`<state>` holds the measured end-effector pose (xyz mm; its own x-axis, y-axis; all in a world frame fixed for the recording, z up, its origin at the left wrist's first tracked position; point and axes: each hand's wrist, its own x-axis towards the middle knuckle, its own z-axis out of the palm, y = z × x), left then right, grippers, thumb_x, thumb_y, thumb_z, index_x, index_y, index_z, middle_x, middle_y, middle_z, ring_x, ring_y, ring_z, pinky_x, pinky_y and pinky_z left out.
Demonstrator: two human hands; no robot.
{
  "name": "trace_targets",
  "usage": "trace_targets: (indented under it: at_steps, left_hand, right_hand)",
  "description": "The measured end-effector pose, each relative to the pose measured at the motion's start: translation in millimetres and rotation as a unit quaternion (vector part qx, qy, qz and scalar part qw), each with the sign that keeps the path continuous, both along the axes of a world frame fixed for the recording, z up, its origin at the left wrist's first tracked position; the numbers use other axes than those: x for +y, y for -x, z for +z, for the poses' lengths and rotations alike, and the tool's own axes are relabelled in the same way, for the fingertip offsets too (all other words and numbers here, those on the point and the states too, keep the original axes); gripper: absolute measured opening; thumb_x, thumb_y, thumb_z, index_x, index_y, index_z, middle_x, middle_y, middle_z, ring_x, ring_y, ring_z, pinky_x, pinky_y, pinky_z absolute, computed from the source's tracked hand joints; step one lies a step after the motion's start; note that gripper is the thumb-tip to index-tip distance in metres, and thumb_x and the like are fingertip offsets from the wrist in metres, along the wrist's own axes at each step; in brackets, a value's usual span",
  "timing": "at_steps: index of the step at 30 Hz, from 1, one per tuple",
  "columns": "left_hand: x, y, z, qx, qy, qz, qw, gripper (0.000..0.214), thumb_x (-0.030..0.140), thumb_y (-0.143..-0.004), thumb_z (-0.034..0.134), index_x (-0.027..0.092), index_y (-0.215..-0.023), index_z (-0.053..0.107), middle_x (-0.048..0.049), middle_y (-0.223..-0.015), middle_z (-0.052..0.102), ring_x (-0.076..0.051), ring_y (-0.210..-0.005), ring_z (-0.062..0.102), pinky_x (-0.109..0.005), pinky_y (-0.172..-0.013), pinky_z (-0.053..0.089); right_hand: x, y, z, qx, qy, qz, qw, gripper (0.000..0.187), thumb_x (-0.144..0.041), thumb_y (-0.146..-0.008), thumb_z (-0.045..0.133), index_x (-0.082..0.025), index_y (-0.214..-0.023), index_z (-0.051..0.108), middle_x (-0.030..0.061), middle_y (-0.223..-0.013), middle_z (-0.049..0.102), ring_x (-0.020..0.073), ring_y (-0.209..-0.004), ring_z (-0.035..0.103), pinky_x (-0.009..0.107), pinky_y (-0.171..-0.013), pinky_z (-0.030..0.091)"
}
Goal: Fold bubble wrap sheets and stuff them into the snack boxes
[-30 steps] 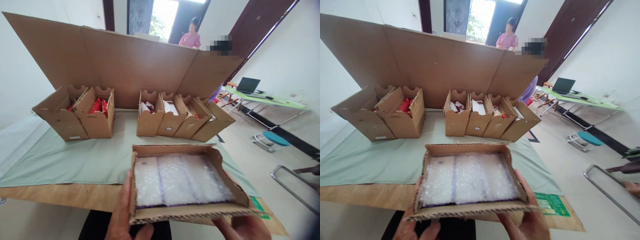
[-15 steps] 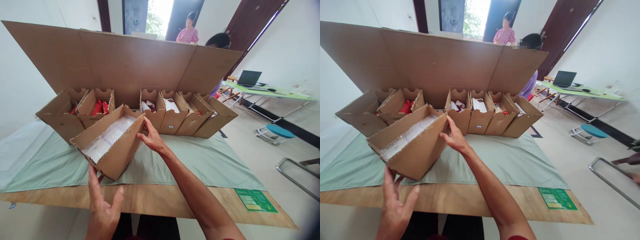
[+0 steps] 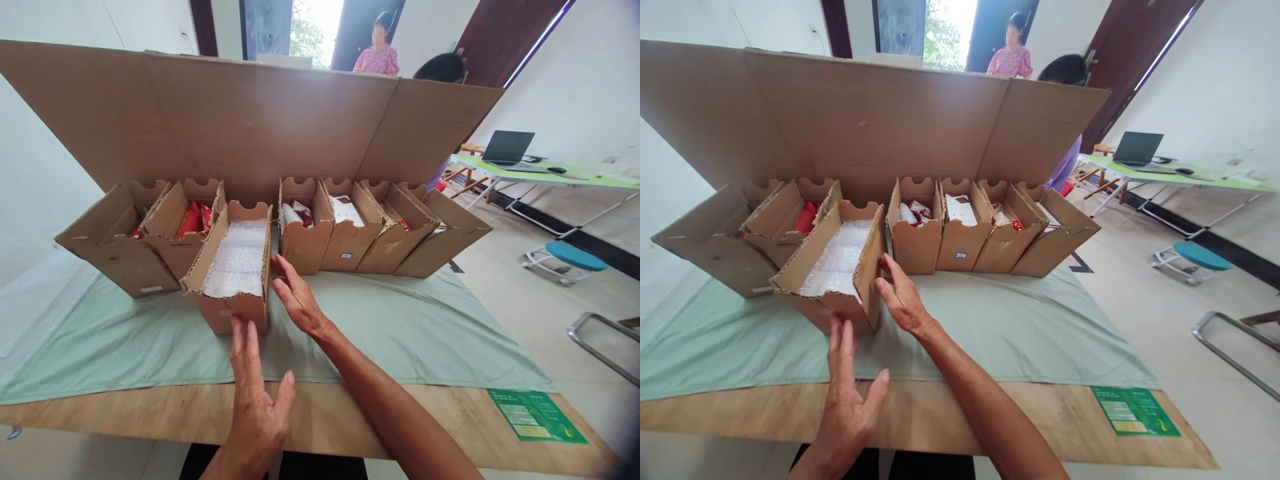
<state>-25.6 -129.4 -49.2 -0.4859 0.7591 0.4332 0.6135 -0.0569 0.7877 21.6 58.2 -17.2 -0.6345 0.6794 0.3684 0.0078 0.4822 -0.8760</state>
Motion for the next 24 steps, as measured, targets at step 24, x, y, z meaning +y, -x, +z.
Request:
trace_targets:
  at_steps: [24]
  left_hand:
    - [132,111,20.5,-0.108,-0.047,0.041,0.992,0.083,0.024,-0.083,0.064,0.014,-0.158,0.030,-0.0199,-0.163,0.040,-0.032,-0.152,0.039,-0.051,-0.127,0.031]
  right_hand:
    - [10,-3,-40.2,-0.075,0.065,-0.099,0.990,0.052,-0.030,-0.090,0.055,-0.019,-0.141,0.053,0.0149,-0.129,0.069,0.0255,-0.104,0.069,0.041,-0.088,0.057]
